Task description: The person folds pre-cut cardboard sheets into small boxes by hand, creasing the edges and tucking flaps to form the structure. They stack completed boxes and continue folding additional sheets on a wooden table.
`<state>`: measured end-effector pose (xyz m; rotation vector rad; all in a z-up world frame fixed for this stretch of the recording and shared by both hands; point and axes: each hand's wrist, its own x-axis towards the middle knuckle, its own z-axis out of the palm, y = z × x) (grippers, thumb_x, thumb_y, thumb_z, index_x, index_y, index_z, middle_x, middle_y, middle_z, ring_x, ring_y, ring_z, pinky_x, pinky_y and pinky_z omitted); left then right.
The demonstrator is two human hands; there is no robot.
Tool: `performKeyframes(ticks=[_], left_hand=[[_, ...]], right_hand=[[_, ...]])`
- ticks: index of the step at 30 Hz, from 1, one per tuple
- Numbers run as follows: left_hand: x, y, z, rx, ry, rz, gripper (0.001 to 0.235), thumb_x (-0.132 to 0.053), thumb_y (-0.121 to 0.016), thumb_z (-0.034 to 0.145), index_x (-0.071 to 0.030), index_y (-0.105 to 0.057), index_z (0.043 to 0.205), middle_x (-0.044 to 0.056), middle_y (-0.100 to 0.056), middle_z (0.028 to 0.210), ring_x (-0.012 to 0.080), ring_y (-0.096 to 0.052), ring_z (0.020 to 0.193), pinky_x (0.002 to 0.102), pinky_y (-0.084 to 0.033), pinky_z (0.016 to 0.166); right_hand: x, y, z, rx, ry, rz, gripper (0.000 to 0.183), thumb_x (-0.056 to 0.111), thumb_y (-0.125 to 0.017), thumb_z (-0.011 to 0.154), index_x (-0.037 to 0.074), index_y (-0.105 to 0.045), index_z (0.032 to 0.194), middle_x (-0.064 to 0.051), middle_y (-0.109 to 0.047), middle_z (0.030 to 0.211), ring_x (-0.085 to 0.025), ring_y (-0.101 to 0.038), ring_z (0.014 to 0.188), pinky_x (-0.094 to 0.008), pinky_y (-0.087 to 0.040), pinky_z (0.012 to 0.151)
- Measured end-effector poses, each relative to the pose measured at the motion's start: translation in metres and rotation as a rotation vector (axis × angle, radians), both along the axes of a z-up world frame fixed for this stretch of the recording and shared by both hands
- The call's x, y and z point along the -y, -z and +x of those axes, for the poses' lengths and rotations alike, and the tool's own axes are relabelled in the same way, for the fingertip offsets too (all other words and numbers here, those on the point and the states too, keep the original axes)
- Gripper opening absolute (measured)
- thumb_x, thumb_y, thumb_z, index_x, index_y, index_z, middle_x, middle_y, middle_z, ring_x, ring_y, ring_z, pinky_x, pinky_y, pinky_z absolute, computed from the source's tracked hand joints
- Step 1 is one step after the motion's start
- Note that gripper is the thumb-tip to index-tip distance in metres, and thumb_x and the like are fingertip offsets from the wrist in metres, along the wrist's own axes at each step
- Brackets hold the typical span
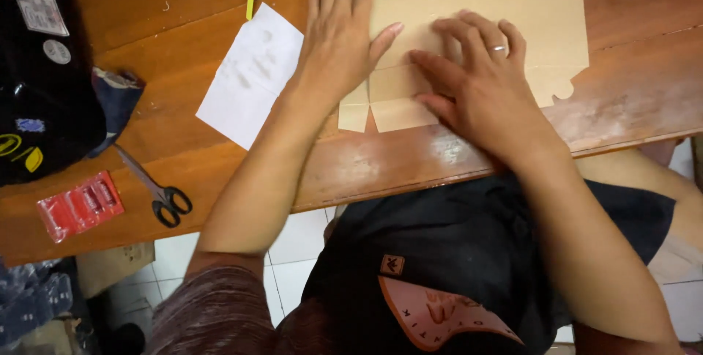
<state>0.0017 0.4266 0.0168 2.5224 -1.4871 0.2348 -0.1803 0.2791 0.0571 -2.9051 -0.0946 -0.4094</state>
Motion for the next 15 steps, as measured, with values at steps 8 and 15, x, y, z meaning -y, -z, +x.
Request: performKeyframes(ticks=[8, 15], left_hand=[[0.002, 0.005, 0.014, -0.123, -0.090, -0.114, 0.097, -0.068, -0.068, 0.089, -0.012, -0.021, 0.153, 0.012, -0.045, 0.147, 0.0334, -0.044, 0.128, 0.050, -0.034, 0.102], [0.004, 0.004, 0.021, -0.193, -0.069, -0.248, 0.078, -0.066, -0.072, 0.079, -0.014, -0.052, 0.135, 0.009, -0.048, 0.119, 0.0323, -0.045, 0.109, 0.049, -0.037, 0.091]], right_hand=[[0.032, -0.002, 0.078, -0.087, 0.084, 0.070, 0.049, 0.029, -0.063, 0.096, 0.005, -0.054, 0.137, -0.018, -0.055, 0.136, -0.040, -0.054, 0.114, -0.052, -0.037, 0.088], [0.055, 0.009, 0.118, -0.217, 0.094, 0.272, 0.057, 0.035, -0.073, 0.085, 0.010, -0.061, 0.134, -0.012, -0.052, 0.121, -0.036, -0.047, 0.111, -0.050, -0.028, 0.094]])
